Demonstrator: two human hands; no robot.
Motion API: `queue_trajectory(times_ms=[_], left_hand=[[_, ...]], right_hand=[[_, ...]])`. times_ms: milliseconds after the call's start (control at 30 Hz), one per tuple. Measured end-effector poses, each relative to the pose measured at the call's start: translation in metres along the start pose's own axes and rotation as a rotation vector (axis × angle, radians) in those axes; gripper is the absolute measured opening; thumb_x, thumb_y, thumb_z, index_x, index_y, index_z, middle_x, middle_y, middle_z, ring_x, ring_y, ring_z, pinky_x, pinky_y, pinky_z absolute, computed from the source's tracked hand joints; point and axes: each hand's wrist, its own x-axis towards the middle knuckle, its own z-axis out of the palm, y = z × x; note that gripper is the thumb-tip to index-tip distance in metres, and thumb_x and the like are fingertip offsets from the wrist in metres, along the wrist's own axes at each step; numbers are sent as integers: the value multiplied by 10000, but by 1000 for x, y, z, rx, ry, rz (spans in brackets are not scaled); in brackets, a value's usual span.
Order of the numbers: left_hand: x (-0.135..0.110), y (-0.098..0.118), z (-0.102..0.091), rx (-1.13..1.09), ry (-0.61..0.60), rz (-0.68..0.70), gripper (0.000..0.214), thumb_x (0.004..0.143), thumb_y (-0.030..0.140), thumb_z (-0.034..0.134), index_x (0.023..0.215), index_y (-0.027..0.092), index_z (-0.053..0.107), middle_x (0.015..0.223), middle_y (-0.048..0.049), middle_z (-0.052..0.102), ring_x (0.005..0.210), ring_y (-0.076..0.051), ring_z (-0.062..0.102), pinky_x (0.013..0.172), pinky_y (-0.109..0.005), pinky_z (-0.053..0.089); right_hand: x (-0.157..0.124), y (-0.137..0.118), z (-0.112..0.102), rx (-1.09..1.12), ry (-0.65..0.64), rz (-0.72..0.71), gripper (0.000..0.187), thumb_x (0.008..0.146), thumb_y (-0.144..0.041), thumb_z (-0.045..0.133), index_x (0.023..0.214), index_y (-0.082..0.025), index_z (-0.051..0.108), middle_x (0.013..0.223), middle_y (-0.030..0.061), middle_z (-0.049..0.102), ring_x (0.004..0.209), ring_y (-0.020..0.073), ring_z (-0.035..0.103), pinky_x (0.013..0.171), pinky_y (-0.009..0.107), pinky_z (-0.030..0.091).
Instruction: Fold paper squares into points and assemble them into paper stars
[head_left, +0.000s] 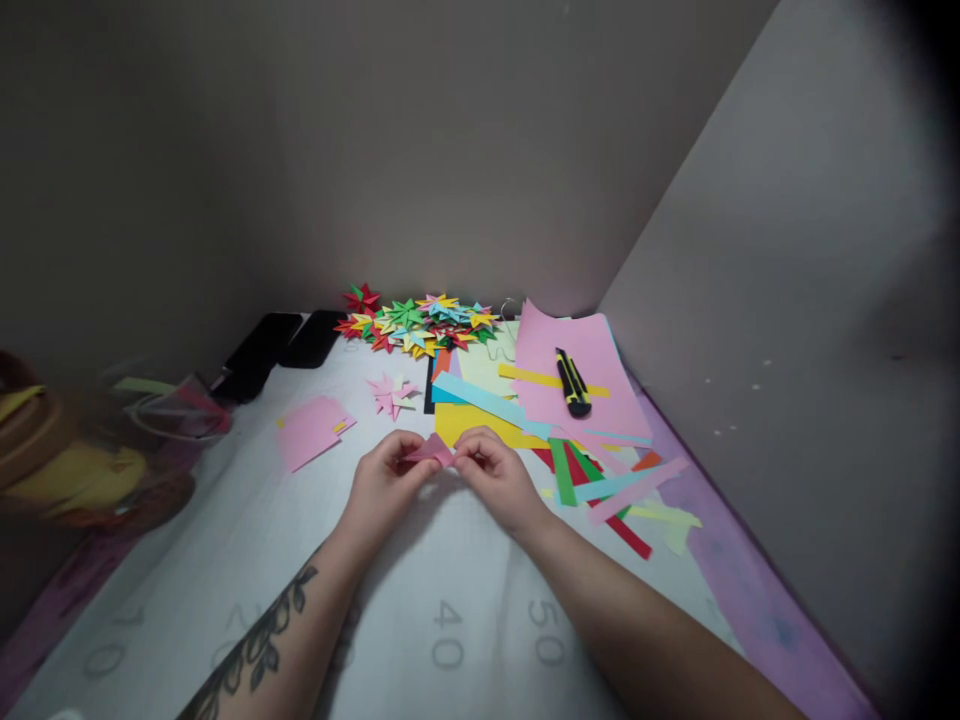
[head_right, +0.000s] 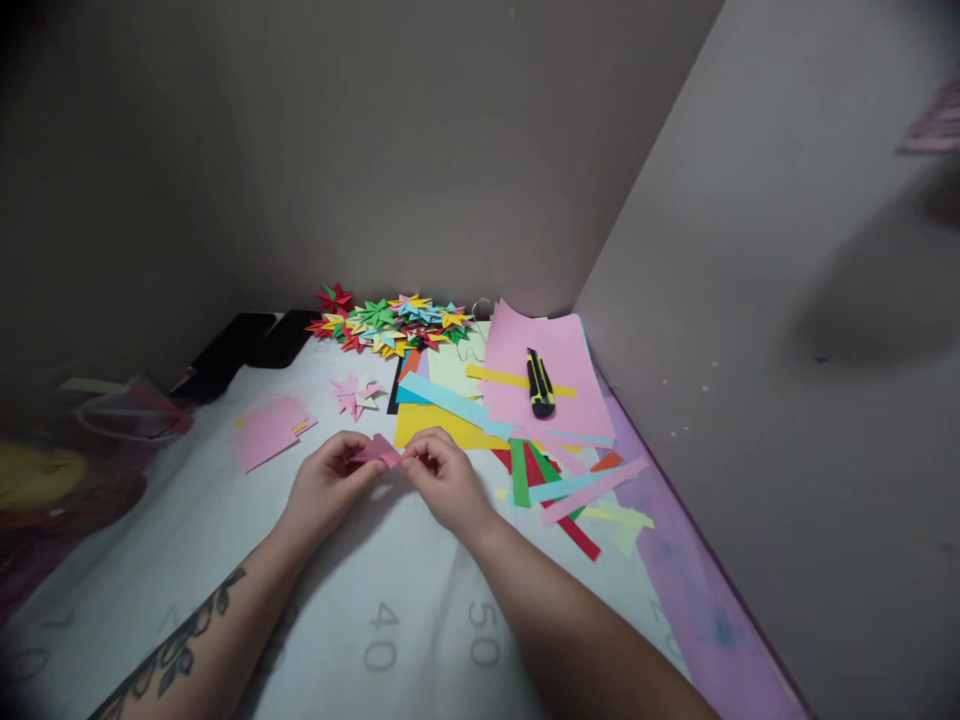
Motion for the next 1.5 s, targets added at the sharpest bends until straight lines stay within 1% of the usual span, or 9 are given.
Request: queue_trajectory(times_ms=[167, 267, 500, 700, 900, 1000, 1133, 1333, 1500], left_hand=[[0, -1, 2, -51, -37, -21, 140, 700, 258, 652, 776, 160, 586, 746, 3, 609, 685, -130, 566, 632, -236, 441], [-1, -1, 4, -67, -46, -26, 135, 697, 261, 652, 766, 160, 594, 734, 0, 616, 677, -132, 568, 626, -238, 442], [0, 2, 5, -134, -34, -71, 148, 690, 263, 666, 759, 155, 593, 685, 9, 612, 614, -116, 558, 569, -217, 427], [0, 0, 4, -186, -66, -98, 181, 696, 282, 681, 795, 158, 593, 715, 8, 637, 631, -111, 573, 569, -205, 418], [-1, 1, 7, -111, -84, -59, 145, 717, 278, 644, 789, 159, 606, 721, 10, 625, 642, -119, 565, 587, -217, 427], [-2, 2, 7, -53, -81, -33, 140, 727, 291, 633, 771, 160, 609, 713, 7, 619, 661, -127, 560, 600, -223, 428], [-2, 1, 7, -13, -33, -32, 123, 737, 286, 627, 737, 164, 608, 694, 3, 613, 646, -126, 545, 598, -228, 420], [1, -3, 5, -194, 62, -64, 123, 724, 281, 659, 741, 174, 602, 691, 11, 626, 645, -124, 575, 617, -228, 439], [-1, -3, 5, -267, 70, -26, 116, 702, 258, 689, 715, 171, 613, 728, -3, 647, 698, -133, 593, 670, -238, 459]], right_hand=[[0, 3, 2, 5, 10, 59, 42, 782, -236, 626, 768, -202, 605, 821, 14, 559, 771, 146, 538, 670, 270, 429], [0, 2, 3, 40, 36, 104, 99, 758, -258, 656, 757, -201, 575, 786, 0, 556, 725, 138, 535, 645, 263, 436], [1, 1, 0, -39, -19, 24, 67, 763, -272, 658, 780, -209, 644, 860, 35, 599, 810, 165, 559, 668, 283, 445], [-1, 4, 2, -17, 30, 165, 70, 754, -247, 628, 799, -194, 625, 799, 12, 630, 675, 135, 542, 615, 265, 422], [0, 2, 4, 17, 100, 165, 122, 720, -257, 652, 771, -192, 563, 713, -18, 561, 628, 122, 512, 588, 252, 416], [0, 0, 7, -5, 93, 166, 129, 718, -257, 650, 765, -192, 550, 712, -14, 558, 635, 125, 515, 576, 249, 413], [-2, -4, 7, -82, 87, 111, 89, 726, -211, 623, 771, -198, 548, 738, -5, 569, 647, 128, 505, 593, 259, 410], [-5, -11, 2, -250, 163, -136, 93, 737, -135, 583, 739, -215, 536, 767, 13, 536, 717, 155, 499, 618, 283, 403], [-7, -13, 4, -295, 152, -161, 84, 752, -155, 603, 791, -218, 562, 797, 23, 540, 727, 161, 507, 607, 283, 412]])
